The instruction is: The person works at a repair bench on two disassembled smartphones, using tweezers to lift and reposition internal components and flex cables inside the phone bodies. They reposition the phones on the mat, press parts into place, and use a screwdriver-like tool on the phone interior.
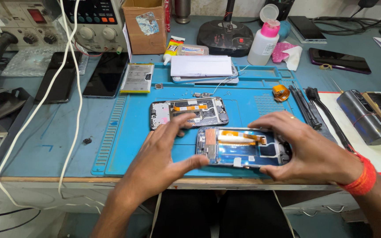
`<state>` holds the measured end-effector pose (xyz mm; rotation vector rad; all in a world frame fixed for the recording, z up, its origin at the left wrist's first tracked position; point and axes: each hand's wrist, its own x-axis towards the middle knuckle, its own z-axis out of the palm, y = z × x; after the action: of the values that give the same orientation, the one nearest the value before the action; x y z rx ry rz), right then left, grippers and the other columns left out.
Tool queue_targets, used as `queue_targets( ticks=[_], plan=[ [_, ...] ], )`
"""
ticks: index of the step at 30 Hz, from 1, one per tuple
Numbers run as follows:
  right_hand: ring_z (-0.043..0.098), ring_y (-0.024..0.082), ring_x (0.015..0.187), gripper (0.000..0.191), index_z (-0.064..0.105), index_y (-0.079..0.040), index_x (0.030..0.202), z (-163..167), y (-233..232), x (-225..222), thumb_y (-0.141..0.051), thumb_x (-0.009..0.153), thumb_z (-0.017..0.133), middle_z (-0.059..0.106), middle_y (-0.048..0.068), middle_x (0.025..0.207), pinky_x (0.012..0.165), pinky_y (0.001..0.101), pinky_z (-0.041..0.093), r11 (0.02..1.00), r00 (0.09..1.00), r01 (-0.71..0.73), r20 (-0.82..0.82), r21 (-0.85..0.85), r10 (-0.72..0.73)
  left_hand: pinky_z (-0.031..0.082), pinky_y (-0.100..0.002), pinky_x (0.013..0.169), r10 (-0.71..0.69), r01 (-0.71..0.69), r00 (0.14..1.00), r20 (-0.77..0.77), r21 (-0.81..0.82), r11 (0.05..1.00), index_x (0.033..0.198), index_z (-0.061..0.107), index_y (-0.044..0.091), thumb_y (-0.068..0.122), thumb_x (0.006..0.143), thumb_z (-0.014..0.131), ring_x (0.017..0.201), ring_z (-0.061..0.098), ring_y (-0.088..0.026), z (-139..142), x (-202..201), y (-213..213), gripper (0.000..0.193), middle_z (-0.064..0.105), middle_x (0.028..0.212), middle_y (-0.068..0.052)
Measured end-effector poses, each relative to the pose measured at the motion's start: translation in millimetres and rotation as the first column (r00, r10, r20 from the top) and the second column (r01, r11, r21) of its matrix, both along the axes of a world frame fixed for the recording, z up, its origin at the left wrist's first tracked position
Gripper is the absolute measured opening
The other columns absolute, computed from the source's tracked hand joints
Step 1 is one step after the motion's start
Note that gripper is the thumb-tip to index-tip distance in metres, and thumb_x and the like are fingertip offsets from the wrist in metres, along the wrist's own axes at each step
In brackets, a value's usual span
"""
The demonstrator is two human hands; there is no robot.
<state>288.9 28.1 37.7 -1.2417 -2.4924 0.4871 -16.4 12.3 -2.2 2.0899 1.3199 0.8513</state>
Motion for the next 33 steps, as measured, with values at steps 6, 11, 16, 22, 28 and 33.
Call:
queue_targets(
  ticks=[6,11,16,22,28,33],
  plan=[
    [0.062,0.031,0.11,0.084,0.055,-0.004,0.13,4,-20,-14,-0.025,0.057,0.091,0.061,0.015,0.12,0.091,0.0406,0.052,0.954,0.984,0.15,-0.132,0.258,-0.119,0.059,-0.036,0.08,0.106,0.066,0.737,0.667,-0.227,0.972,0.155,0.025,0.008,0.041,0.082,0.076,0.104,0.072,-0.022,-10,33,6,0.096,0.07,0.123,-0.019],
    [0.059,0.037,0.113,0.087,0.052,-0.003,0.132,-7,-36,-37,-0.026,0.059,0.092,0.059,0.019,0.12,0.097,0.0448,0.05,0.849,0.969,0.228,-0.191,0.477,-0.153,0.063,-0.029,0.076,0.081,0.109,0.403,0.912,-0.136,0.985,0.151,0.032,-0.001,0.011,0.09,0.072,0.092,0.072,-0.016,-11,62,23,0.074,0.072,0.113,-0.02],
    [0.055,0.039,0.113,0.091,0.05,-0.004,0.135,-14,-50,-51,-0.024,0.058,0.093,0.058,0.019,0.12,0.094,0.0475,0.049,0.784,0.949,0.31,-0.226,0.538,-0.22,0.063,-0.027,0.078,0.062,0.077,0.371,0.927,-0.097,0.992,0.138,0.054,-0.009,0.001,0.095,0.066,0.089,0.073,-0.012,-11,67,28,0.045,0.075,0.107,-0.014],
    [0.063,0.025,0.11,0.069,0.048,-0.004,0.142,-13,-48,-32,-0.04,0.089,0.072,0.063,0.013,0.121,0.097,0.0393,0.052,0.919,0.905,0.218,-0.42,0.328,-0.065,0.06,-0.025,0.082,-0.058,0.133,0.509,0.859,-0.011,0.991,0.139,0.06,-0.008,0.001,0.099,0.069,0.092,0.07,-0.01,-5,53,36,0.042,0.075,0.107,-0.013],
    [0.068,0.014,0.095,0.044,0.061,0.0,0.133,-5,5,-11,-0.032,0.104,0.054,0.072,0.007,0.107,0.086,0.0314,0.057,0.961,0.658,0.173,-0.7,-0.218,-0.277,0.058,-0.022,0.075,-0.153,0.281,0.554,0.818,-0.011,0.96,0.14,0.047,0.004,0.002,0.095,0.069,0.088,0.07,-0.008,4,52,39,0.05,0.076,0.101,-0.011],
    [0.067,0.009,0.087,0.04,0.066,-0.001,0.129,-21,20,-21,-0.017,0.093,0.068,0.073,0.005,0.101,0.073,0.0274,0.059,0.905,0.599,0.001,-0.724,-0.425,-0.341,0.059,-0.022,0.073,-0.14,0.269,0.58,0.802,-0.026,0.963,0.139,0.048,0.004,0.003,0.095,0.07,0.086,0.07,-0.006,2,61,36,0.049,0.076,0.099,-0.01]
  ],
)
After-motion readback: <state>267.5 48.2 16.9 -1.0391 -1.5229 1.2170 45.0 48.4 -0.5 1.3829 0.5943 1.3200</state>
